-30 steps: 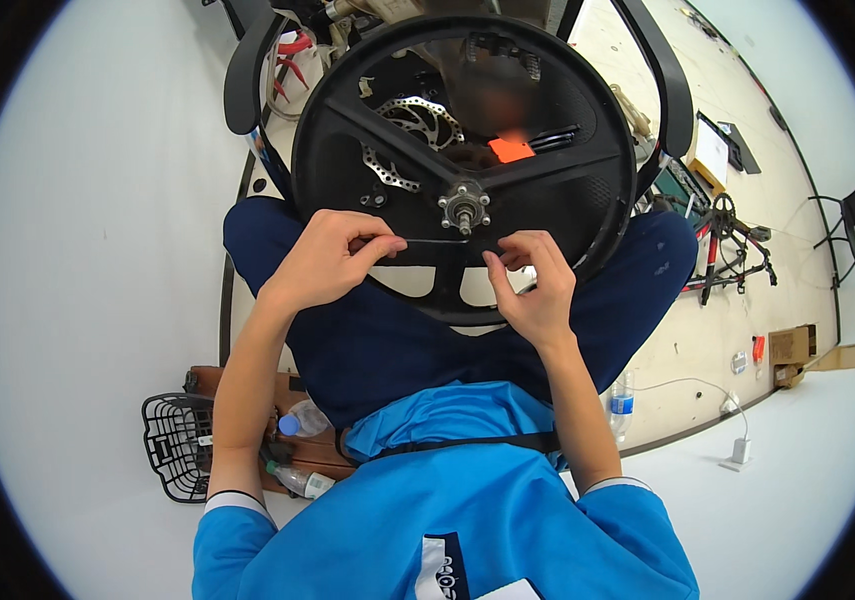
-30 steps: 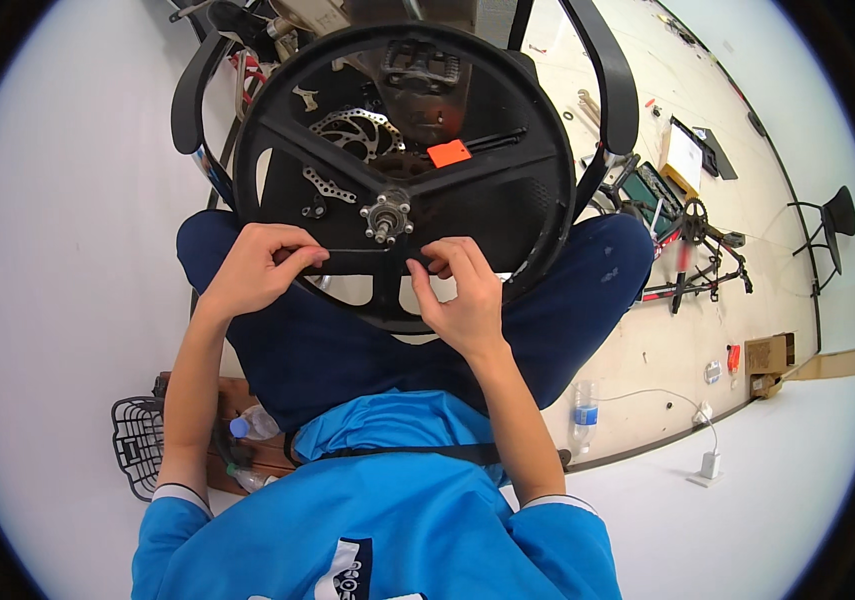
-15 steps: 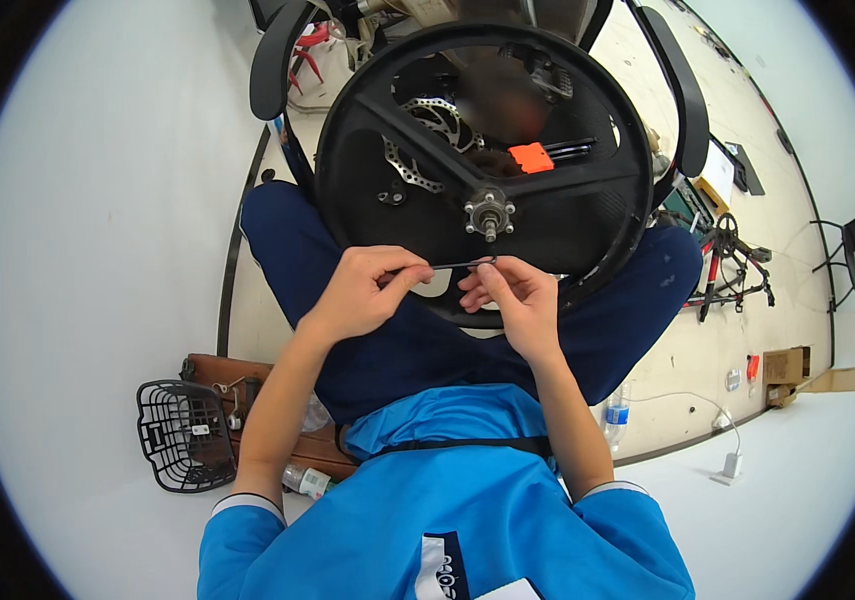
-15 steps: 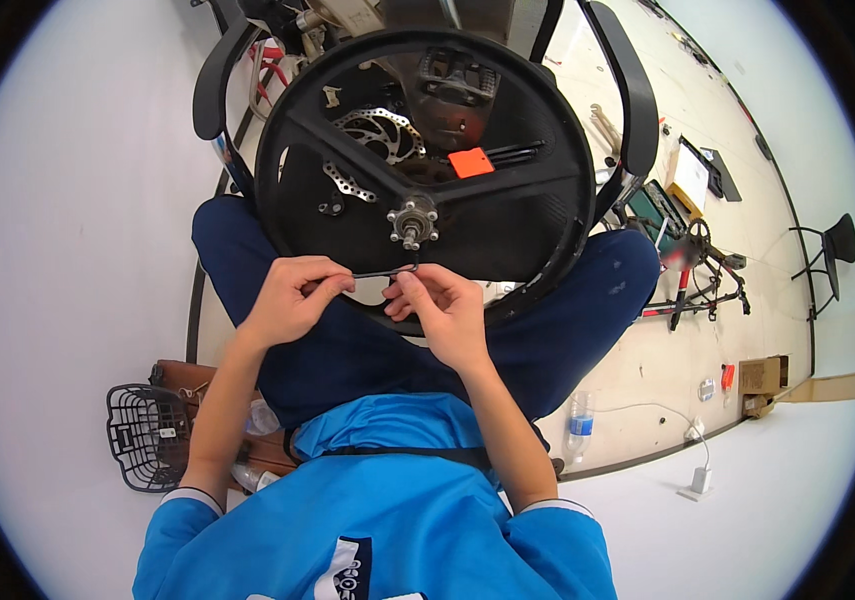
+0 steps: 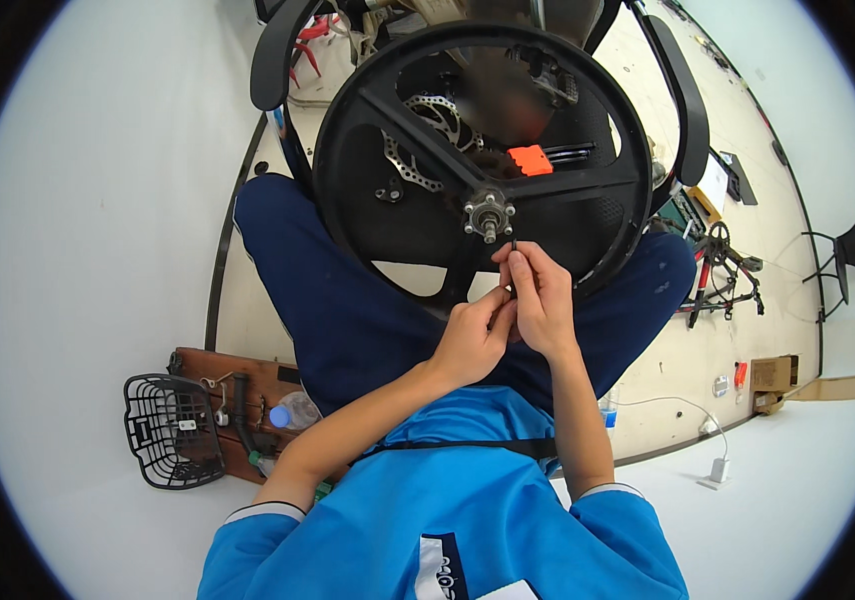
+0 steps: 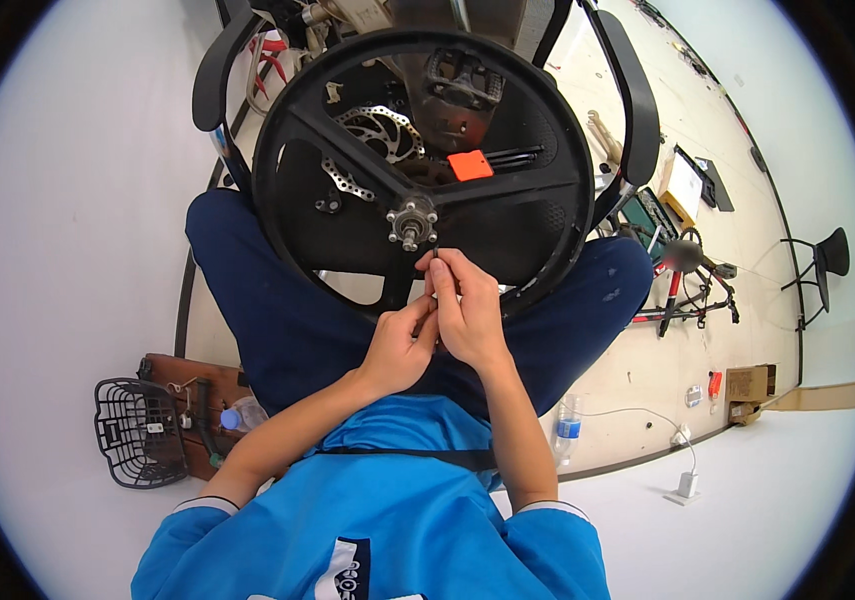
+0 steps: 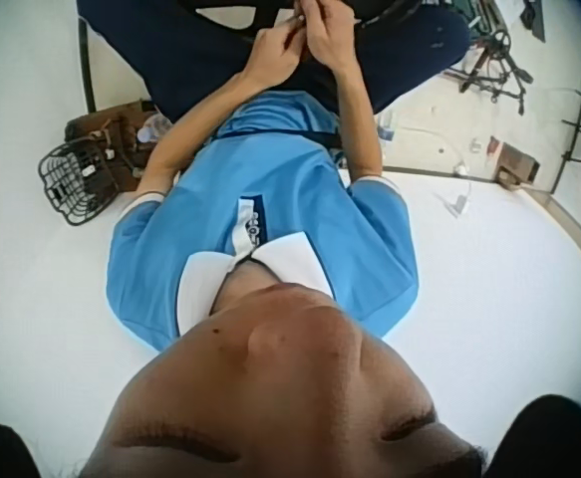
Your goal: The person assembles a bicycle wheel hub by hand, inserting small metal components such as bearings and spacers into the hub. They use an Allen key to tighten bolts and secure the parts in place.
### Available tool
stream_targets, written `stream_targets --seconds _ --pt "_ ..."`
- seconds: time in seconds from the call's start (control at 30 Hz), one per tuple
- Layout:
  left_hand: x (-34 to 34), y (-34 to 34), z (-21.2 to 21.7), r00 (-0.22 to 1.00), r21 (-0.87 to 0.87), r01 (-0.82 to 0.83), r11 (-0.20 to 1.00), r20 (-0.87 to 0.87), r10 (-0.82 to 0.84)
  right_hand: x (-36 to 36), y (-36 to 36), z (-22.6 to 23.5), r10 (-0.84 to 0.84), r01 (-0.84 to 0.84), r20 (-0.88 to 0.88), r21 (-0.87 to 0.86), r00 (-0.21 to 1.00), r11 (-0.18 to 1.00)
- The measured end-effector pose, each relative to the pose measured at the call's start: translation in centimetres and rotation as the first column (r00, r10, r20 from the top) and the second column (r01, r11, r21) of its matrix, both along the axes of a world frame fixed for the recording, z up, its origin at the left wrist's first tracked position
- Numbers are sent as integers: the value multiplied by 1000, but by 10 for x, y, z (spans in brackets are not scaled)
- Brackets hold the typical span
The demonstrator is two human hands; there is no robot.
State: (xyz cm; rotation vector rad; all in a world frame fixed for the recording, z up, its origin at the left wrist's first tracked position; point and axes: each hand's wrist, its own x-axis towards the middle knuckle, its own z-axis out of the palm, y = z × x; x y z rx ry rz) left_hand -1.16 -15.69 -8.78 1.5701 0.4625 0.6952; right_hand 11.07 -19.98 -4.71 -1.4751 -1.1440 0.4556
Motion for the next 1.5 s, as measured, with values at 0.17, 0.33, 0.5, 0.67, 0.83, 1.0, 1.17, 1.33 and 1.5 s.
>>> stream_targets --seconds 0.17,0.33,0.5,0.67,0.83,1.0,1.17,1.33,1.5 --pt "9 -6 -3 999 -41 -32 999 28 33 4 -1 7 62 -61 7 -95 998 994" --pt "11 -7 -3 999 8 -40 999 30 39 3 0 7 50 -49 18 -56 999 997" --pt "17 -7 -6 996 -18 -29 999 82 30 5 -1 10 52 -50 40 -52 998 997" --pt "23 -7 -8 999 -45 -6 999 52 8 14 -3 10 74 -67 77 -99 994 993" --pt "30 -5 -13 998 10 -22 1000 62 22 20 -2 14 111 -93 139 -133 984 987" --pt "20 5 -8 995 -162 53 985 -78 -67 27 -2 0 40 -53 -76 -183 996 982" --pt "-12 26 -11 964 -157 156 975 -193 -185 9 -2 -22 58 -83 -198 -121 978 989" --pt "-22 26 -7 962 -64 214 975 -158 -221 -2 -5 -14 17 -31 -243 -52 970 998" --pt "-12 20 3 973 -75 205 976 -89 -211 -1 3 -9 -82 80 49 34 995 996"
